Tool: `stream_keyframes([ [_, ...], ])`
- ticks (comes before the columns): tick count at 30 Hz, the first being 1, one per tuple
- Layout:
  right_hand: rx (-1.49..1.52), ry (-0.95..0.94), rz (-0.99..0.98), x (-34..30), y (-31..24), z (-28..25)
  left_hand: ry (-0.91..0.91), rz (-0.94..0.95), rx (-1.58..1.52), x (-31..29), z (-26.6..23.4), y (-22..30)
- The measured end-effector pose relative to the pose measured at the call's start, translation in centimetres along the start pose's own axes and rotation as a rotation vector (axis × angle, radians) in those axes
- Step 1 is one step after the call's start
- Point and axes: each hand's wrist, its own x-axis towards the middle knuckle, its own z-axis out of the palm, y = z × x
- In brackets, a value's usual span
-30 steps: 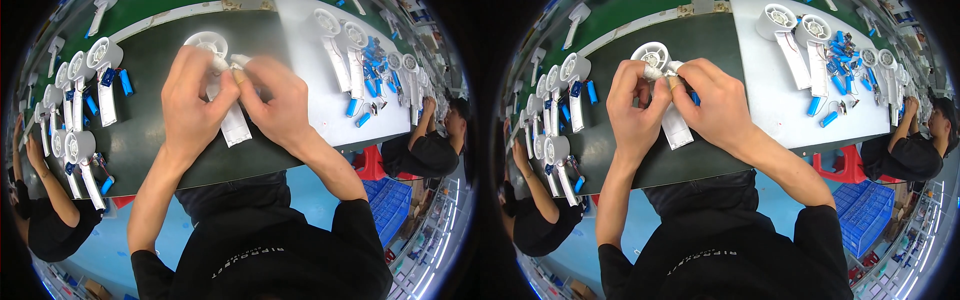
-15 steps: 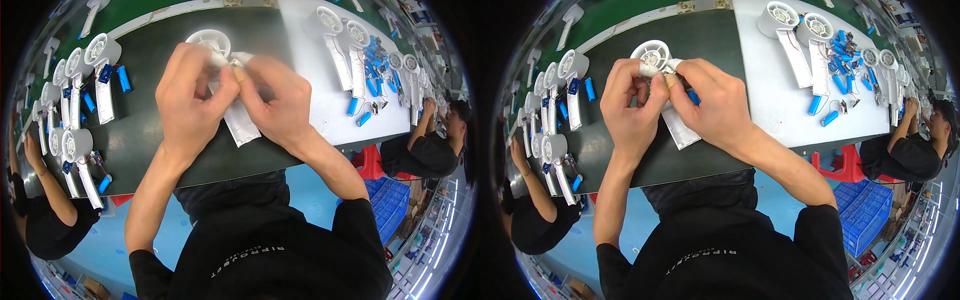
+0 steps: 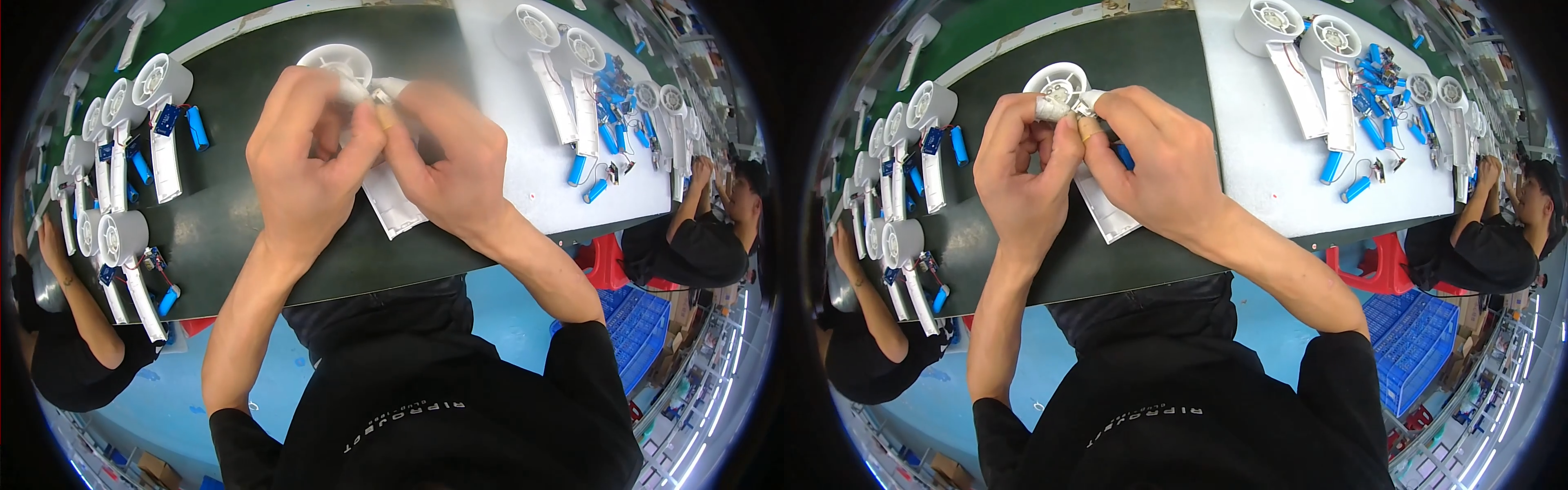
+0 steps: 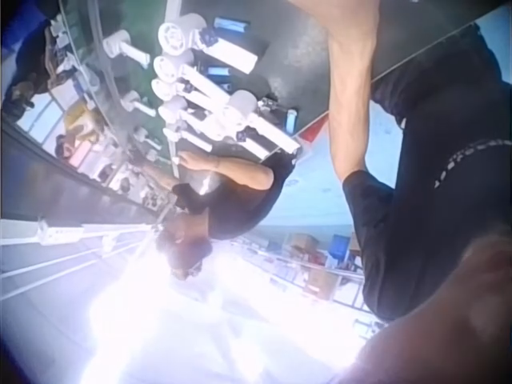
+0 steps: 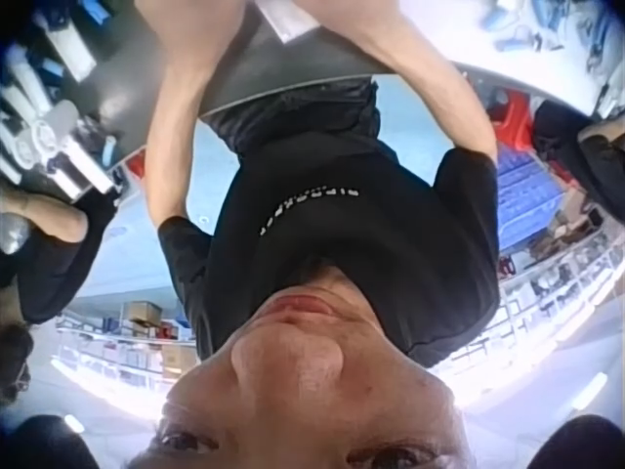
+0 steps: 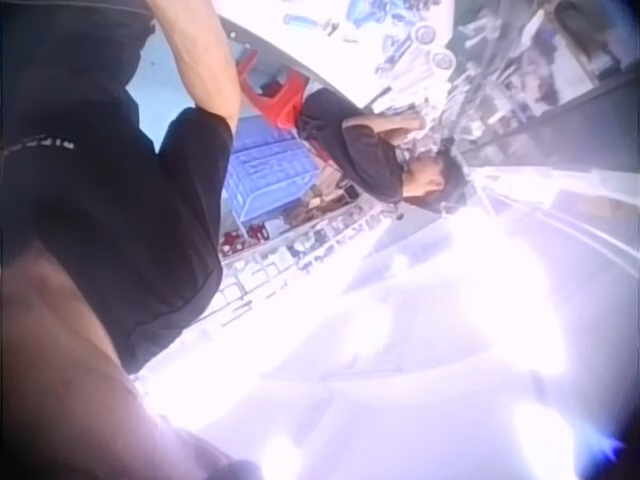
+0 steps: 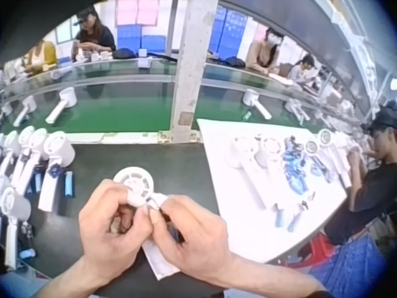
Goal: The person assembles handheld electric fans by hand, connecting and inserting circuit boards and wires into the fan handle housings, and placing the assembled fan components along the workstation.
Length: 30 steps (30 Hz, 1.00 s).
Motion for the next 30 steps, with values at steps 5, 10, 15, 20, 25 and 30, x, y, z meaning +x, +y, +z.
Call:
stream_keyframes([
  [5,-0.030,-0.002,-0.038,0.00,0.25,-0.08,-0.011,-0.004,-0.007,-0.10,-0.08,-0.18],
  [10,-0.051,-0.025,-0.027,-0.09,0.05,-0.29,-0.019,-0.003,0.014,-0.09,-0.09,-0.07],
  [15,-0.046,-0.021,-0.093,0.09,0.34,-0.58,-0.038,-0.027,-0.057,-0.01,-0.08,0.06],
  [20,-0.047,-0.050,-0.111,0.18,0.42,-0.70,-0.055,-0.066,-0.111,0.07,-0.23,0.23],
  [25,-0.050,-0.058,-0.130,0.04,0.42,-0.60,-0.064,-0.061,-0.114,0.03,-0.39,0.26],
  [30,-0.043,-0.057,-0.127,-0.07,0.35,-0.64,-0.071,-0.062,-0.106,-0.12,-0.41,0.29],
])
